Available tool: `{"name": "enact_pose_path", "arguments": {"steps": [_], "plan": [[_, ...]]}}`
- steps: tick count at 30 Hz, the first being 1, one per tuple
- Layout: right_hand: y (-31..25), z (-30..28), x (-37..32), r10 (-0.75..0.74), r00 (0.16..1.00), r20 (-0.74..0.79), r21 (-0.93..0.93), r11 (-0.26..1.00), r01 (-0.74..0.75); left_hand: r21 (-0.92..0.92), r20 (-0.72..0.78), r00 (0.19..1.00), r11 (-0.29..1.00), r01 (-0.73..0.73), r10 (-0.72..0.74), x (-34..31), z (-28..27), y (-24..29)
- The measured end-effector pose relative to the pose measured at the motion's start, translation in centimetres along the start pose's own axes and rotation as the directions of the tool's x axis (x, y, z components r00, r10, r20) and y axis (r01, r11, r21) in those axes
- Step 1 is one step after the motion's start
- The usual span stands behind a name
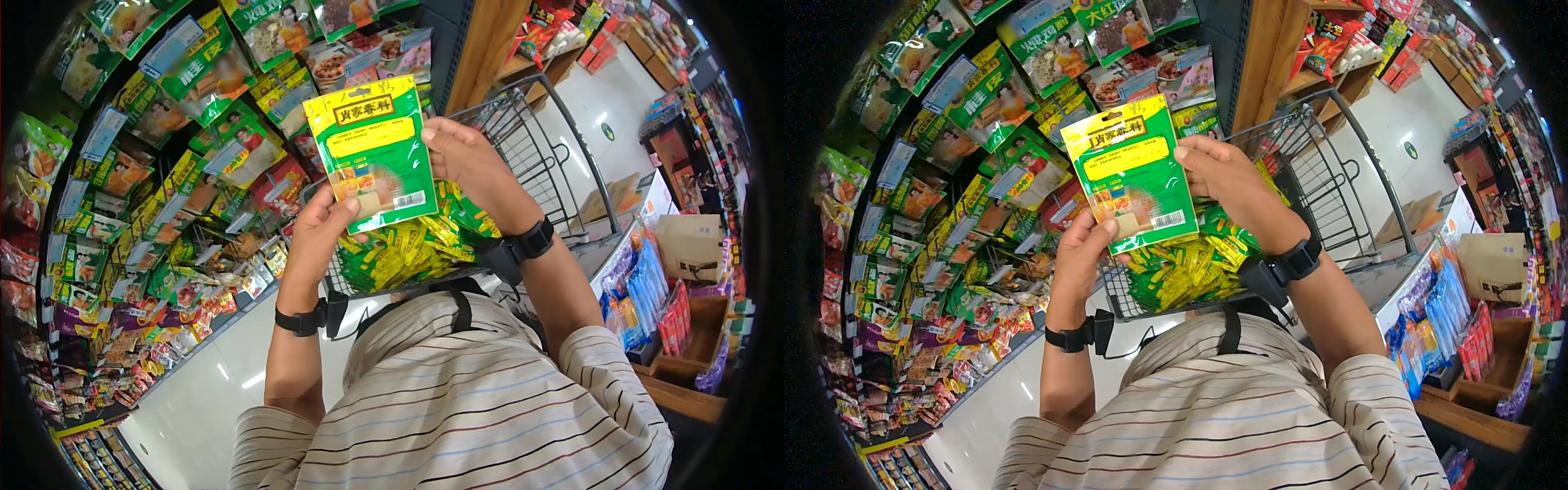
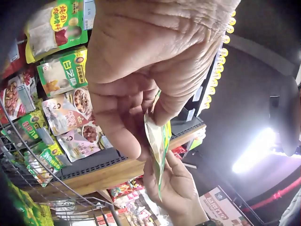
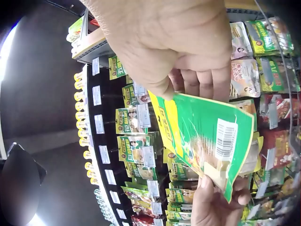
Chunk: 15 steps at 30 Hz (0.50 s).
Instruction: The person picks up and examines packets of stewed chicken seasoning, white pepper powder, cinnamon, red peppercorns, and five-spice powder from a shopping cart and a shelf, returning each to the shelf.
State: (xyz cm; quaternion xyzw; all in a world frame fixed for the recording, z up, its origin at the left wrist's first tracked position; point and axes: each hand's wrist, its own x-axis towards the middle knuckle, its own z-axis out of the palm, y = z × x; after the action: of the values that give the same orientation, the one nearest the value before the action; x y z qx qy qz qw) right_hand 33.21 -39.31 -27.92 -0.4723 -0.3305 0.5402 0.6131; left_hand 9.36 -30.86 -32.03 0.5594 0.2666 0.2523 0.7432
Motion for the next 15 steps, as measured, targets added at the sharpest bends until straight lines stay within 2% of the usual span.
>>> {"name": "enact_pose_path", "arguments": {"steps": [4,11,15], "plan": [[-1.1,-0.7,-0.6,-0.061,0.997,0.047,-0.053,0.997,0.063,0.027,-0.088,0.995,0.999,-0.043,0.045,0.0,0.4,0.7],[-2.6,-0.9,-1.6,-0.186,0.982,-0.036,-0.123,0.976,0.18,0.019,-0.139,0.986,0.996,-0.092,0.093,0.0,0.7,1.3],[-3.7,-0.7,-2.4,-0.208,0.978,-0.021,-0.147,0.968,0.202,0.008,-0.15,0.982,0.993,-0.114,0.114,-0.1,0.9,1.9]]}}
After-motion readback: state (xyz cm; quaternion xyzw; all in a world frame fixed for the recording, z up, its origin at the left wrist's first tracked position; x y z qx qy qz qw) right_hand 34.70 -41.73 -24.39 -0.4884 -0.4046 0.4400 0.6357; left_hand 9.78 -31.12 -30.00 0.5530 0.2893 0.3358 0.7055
